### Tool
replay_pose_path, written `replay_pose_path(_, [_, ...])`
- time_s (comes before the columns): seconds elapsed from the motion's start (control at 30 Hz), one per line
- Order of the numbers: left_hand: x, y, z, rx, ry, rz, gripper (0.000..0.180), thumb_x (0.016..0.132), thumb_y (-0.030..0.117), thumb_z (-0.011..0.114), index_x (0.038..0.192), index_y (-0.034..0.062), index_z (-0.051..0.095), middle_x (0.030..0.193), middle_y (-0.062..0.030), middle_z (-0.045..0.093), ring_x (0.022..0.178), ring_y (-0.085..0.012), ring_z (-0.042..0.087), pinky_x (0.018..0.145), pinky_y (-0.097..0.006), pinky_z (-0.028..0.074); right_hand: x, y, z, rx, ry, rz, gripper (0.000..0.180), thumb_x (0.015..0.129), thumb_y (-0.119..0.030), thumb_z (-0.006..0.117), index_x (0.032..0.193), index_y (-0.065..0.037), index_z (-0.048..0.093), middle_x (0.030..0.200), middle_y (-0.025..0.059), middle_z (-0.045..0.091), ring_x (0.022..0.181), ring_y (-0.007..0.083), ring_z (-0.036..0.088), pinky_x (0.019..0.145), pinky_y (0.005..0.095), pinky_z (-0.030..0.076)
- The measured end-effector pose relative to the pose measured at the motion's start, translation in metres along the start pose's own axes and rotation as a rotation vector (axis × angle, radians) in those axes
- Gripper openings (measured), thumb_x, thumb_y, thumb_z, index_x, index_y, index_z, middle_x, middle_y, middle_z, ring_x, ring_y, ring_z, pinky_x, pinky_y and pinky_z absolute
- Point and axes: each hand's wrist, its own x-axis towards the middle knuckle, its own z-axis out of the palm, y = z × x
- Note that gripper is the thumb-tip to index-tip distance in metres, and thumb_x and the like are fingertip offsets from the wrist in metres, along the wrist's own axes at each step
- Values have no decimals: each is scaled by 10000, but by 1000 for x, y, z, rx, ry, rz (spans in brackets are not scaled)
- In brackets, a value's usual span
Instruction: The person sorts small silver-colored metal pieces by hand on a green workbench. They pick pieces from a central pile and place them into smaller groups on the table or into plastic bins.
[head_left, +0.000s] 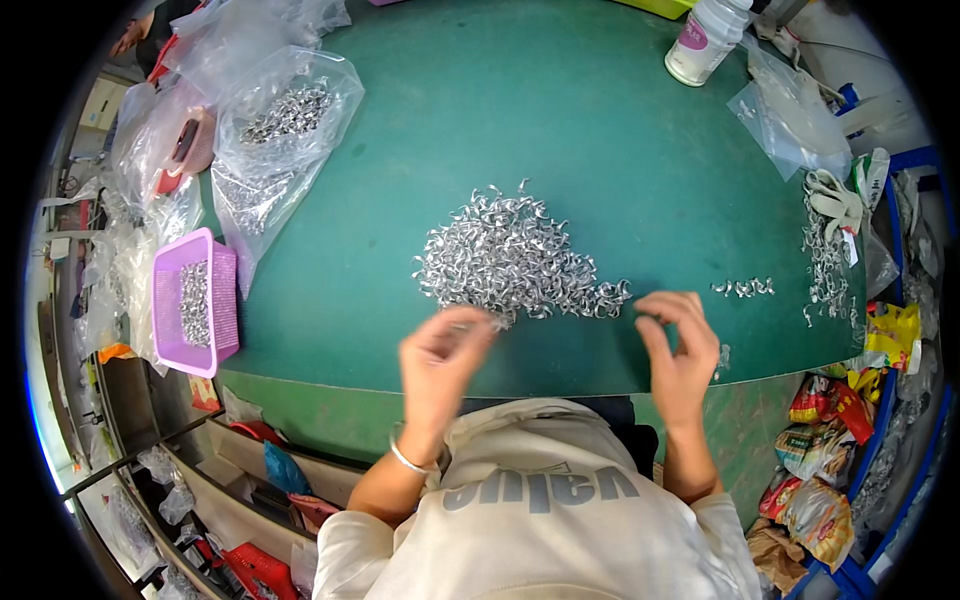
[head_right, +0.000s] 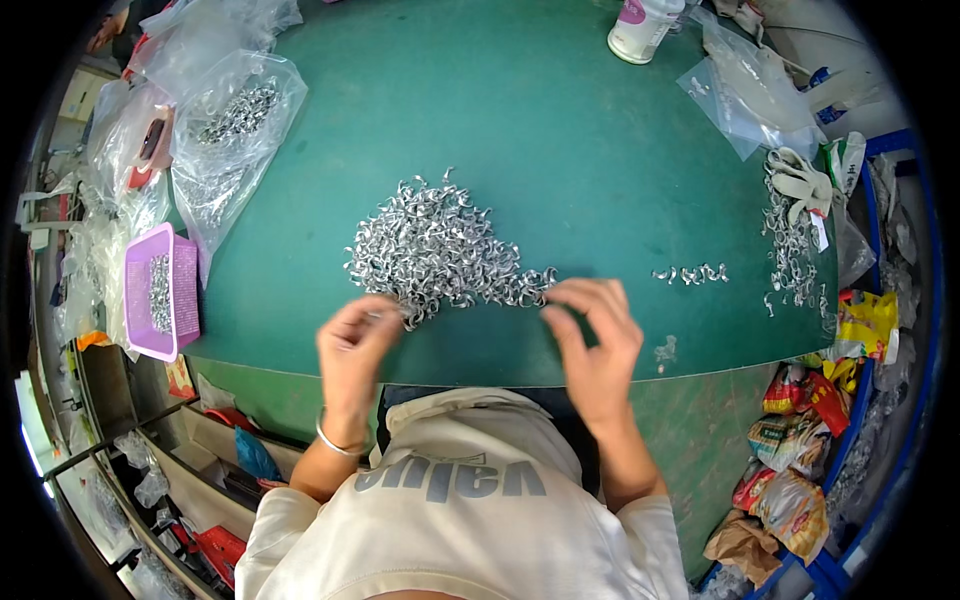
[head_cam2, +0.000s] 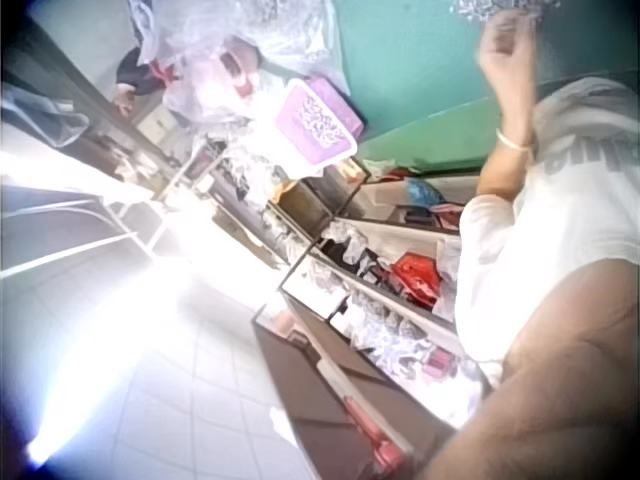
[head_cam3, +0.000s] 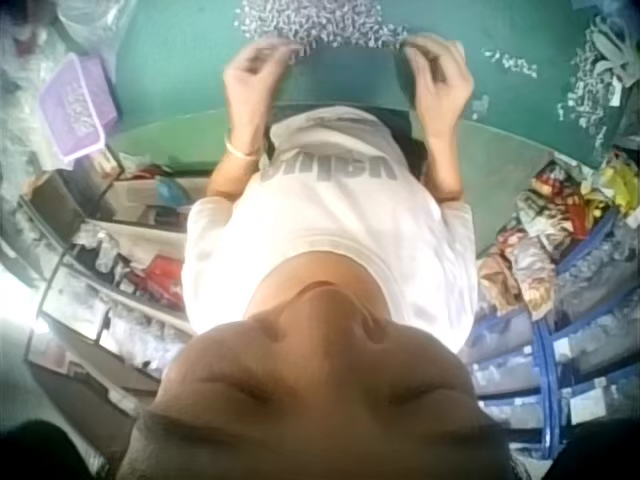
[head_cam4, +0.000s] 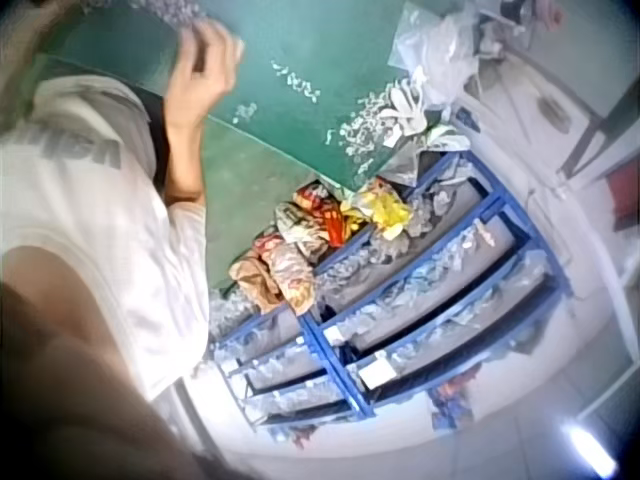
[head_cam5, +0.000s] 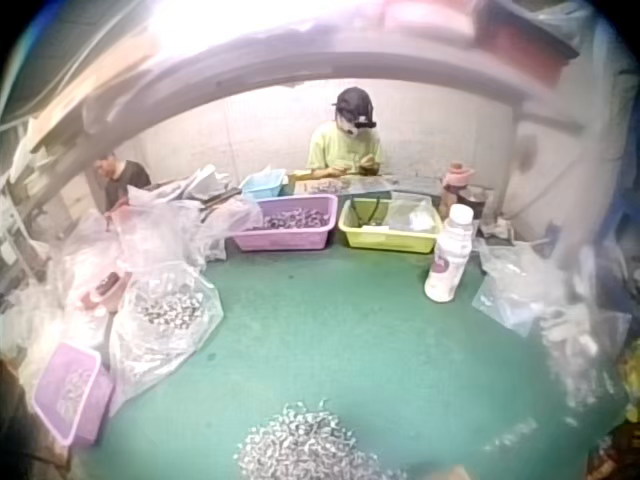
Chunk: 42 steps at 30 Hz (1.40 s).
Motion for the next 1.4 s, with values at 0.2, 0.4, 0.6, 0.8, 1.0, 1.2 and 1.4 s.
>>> replay_pose_path(0.2, [25, -33, -74, 437, 280, 94, 98, 800, 32, 605, 876, -30, 611, 674, 43, 517, 579, -21, 405, 517, -170, 353, 7, 27, 0, -338, -123, 3, 256, 700, 2, 627, 955, -9, 600, 949, 112, 558, 865, 281, 495, 763, 348, 398])
replay_pose_path(0.4, [24, -15, -80, 820, 400, 178, 142, 820, 74, 603, 921, -25, 593, 678, 41, 446, 603, -43, 385, 520, -196, 337, 3, 42, 10, -422, -133, -28, 144, 707, -2, 617, 844, -20, 576, 895, 88, 532, 832, 262, 478, 716, 346, 366])
replay_pose_path(0.6, [3, 0, -16, 213, -76, 89, 145, 872, 56, 506, 960, -1, 607, 737, 29, 518, 664, -30, 436, 570, -156, 336, -1, 34, 12, -496, -55, -65, 100, 705, 5, 617, 791, -10, 568, 819, 90, 539, 797, 262, 482, 704, 349, 371])
replay_pose_path(0.8, [-13, -2, 37, -145, -565, -199, 162, 871, 18, 476, 974, -21, 595, 770, -28, 564, 668, -59, 468, 580, -185, 380, -8, 25, 4, -252, 4, 0, 110, 690, 30, 637, 783, 3, 586, 776, 89, 591, 715, 240, 531, 652, 303, 405])
replay_pose_path(1.0, [-19, 13, 66, -353, -574, -159, 209, 793, -33, 589, 1001, -37, 585, 821, -17, 535, 764, -80, 485, 707, -214, 408, -18, -11, 5, 290, -82, 190, 126, 675, 60, 654, 786, 11, 621, 776, 72, 632, 668, 142, 535, 582, 248, 405])
replay_pose_path(1.2, [-22, 18, 68, -347, -577, -74, 151, 774, -70, 585, 924, -48, 589, 815, -37, 541, 770, -87, 496, 716, -225, 415, -19, -23, 4, 349, -112, 158, 126, 669, 63, 663, 779, 11, 629, 783, 74, 633, 683, 143, 535, 597, 242, 414])
replay_pose_path(1.4, [-19, 27, 62, -618, -712, -723, 81, 821, 72, 510, 810, -8, 504, 750, -43, 485, 650, -91, 431, 576, -206, 342, -26, -17, 5, 613, -218, 331, 113, 700, 65, 641, 800, 11, 630, 791, 73, 626, 681, 121, 517, 608, 234, 411])
